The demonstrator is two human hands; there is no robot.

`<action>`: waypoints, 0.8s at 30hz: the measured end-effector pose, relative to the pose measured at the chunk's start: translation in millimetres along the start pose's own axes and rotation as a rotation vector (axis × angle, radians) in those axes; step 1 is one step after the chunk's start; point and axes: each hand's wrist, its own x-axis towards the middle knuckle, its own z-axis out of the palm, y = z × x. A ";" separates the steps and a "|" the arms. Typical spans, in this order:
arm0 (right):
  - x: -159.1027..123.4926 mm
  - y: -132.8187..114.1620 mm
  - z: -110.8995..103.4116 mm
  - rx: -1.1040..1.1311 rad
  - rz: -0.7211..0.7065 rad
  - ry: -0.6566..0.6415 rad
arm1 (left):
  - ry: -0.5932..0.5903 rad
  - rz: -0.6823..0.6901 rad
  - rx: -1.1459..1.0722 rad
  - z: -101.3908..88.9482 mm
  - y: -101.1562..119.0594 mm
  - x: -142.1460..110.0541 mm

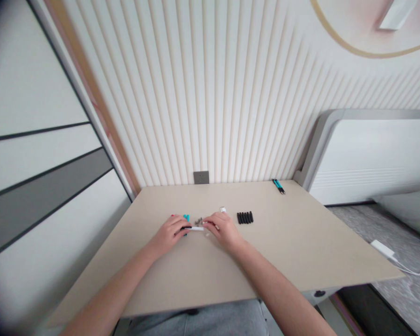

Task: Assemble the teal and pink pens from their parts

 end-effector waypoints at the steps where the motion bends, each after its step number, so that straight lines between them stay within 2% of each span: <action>1: 0.4 2.1 -2.1 -0.018 0.021 0.039 | 0.004 -0.010 -0.020 0.1 -0.1 0.1; 5: 2.6 14.2 -15.1 -0.105 0.186 0.182 | 0.062 -0.074 -0.074 0.4 -1.7 0.1; 7: 3.0 20.2 -22.4 -0.139 0.260 0.174 | 0.068 -0.096 -0.073 0.1 -3.1 -0.1; 9: 2.6 24.2 -28.9 -0.157 0.283 0.052 | 0.057 -0.100 -0.051 -0.5 -4.6 -0.4; 13: 0.7 23.8 -37.5 -0.124 0.248 -0.298 | 0.048 -0.083 0.018 -1.7 -6.6 -1.2; 15: 0.2 21.9 -40.6 -0.098 0.248 -0.401 | 0.044 -0.075 0.038 -1.9 -6.8 -1.6; 24: -3.2 26.4 -55.0 -0.053 0.320 -0.550 | 0.012 -0.067 0.074 -2.2 -4.8 -1.7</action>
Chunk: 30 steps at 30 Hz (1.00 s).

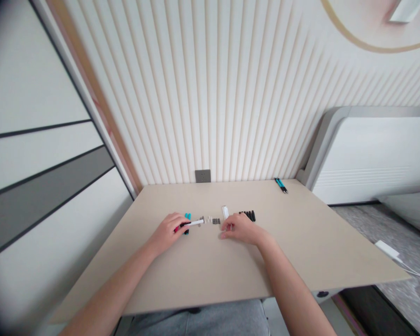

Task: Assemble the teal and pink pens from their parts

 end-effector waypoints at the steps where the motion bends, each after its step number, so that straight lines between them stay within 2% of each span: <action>1: -0.9 1.3 -0.3 0.011 0.010 -0.016 | 0.000 0.000 0.001 -0.3 0.4 0.1; 6: -3.1 4.4 1.0 0.047 0.033 -0.073 | 0.002 0.004 -0.001 -1.6 2.8 0.7; 16: -2.6 1.6 -0.2 0.064 0.045 -0.050 | -0.031 0.037 -0.002 0.9 0.8 0.9; 22: -1.0 -2.3 2.6 0.129 -0.005 0.085 | -0.064 0.029 -0.006 1.6 1.9 0.9; 30: 11.9 -20.1 28.1 0.211 -0.089 0.260 | -0.091 0.066 -0.029 -0.4 6.4 2.3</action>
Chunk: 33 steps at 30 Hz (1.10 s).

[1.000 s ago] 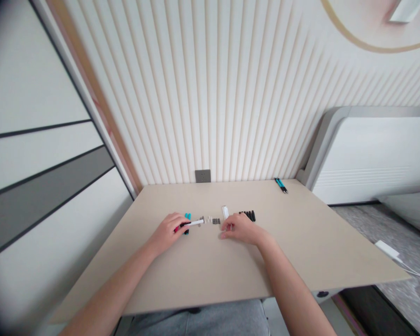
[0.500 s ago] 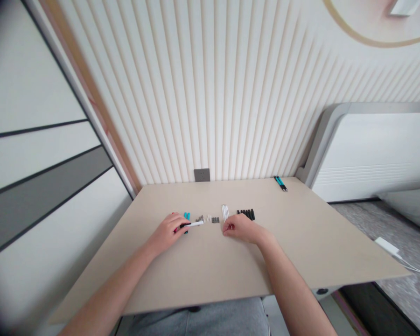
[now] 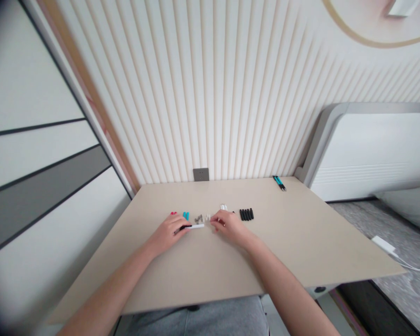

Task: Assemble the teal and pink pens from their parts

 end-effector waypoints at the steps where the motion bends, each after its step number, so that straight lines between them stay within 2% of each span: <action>1: 1.0 -2.7 4.1 0.009 -0.024 0.007 | -0.007 0.002 0.005 -0.3 0.3 0.4; 7: 4.0 -7.1 19.6 0.066 -0.089 0.051 | -0.041 0.007 0.023 -2.4 1.6 2.2; 17: 1.7 -9.5 24.9 0.110 -0.136 0.096 | -0.034 0.012 0.030 -2.2 1.1 0.9; 25: 1.9 -8.5 27.2 0.149 -0.047 0.172 | -0.012 0.023 -0.002 -3.3 2.7 1.3; 33: 1.7 -11.7 24.6 0.143 -0.043 0.179 | -0.011 0.012 -0.002 -2.9 2.8 1.6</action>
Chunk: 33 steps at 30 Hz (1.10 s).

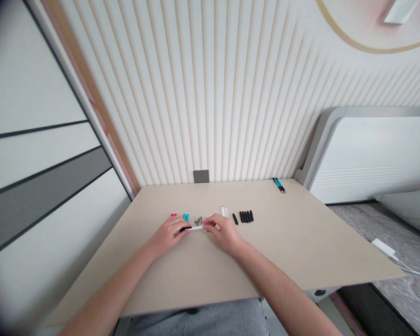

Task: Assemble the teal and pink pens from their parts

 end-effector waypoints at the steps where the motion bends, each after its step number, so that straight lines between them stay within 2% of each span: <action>1: 0.0 1.1 -0.4 -0.014 0.002 0.006 | 0.004 0.001 -0.002 0.2 -0.4 -0.2; 8: -0.2 5.9 -0.5 -0.021 0.009 0.002 | 0.028 -0.008 0.003 0.2 -1.3 -1.2; 18: -1.2 3.9 2.3 0.034 -0.055 -0.033 | -0.031 0.043 -0.105 -2.1 3.3 -0.3; 22: -0.9 1.6 -2.5 0.021 -0.072 -0.068 | 0.022 -0.048 -0.185 0.2 3.5 -0.3; 25: 3.0 3.2 -14.0 -0.125 -0.071 -0.032 | 0.139 -0.228 -0.332 0.8 2.1 -0.8; 28: 7.5 9.9 -30.9 -0.384 0.057 0.046 | 0.291 -0.403 -0.610 -1.6 -1.7 -2.2; 30: 9.1 15.3 -41.0 -0.540 0.178 0.039 | 0.377 -0.448 -0.730 -4.3 -5.0 -3.3; 31: 9.4 17.5 -44.8 -0.600 0.234 0.022 | 0.400 -0.454 -0.721 -5.7 -6.4 -3.7; 33: 9.3 20.2 -49.1 -0.686 0.316 -0.021 | 0.379 -0.404 -0.551 -7.4 -8.2 -4.0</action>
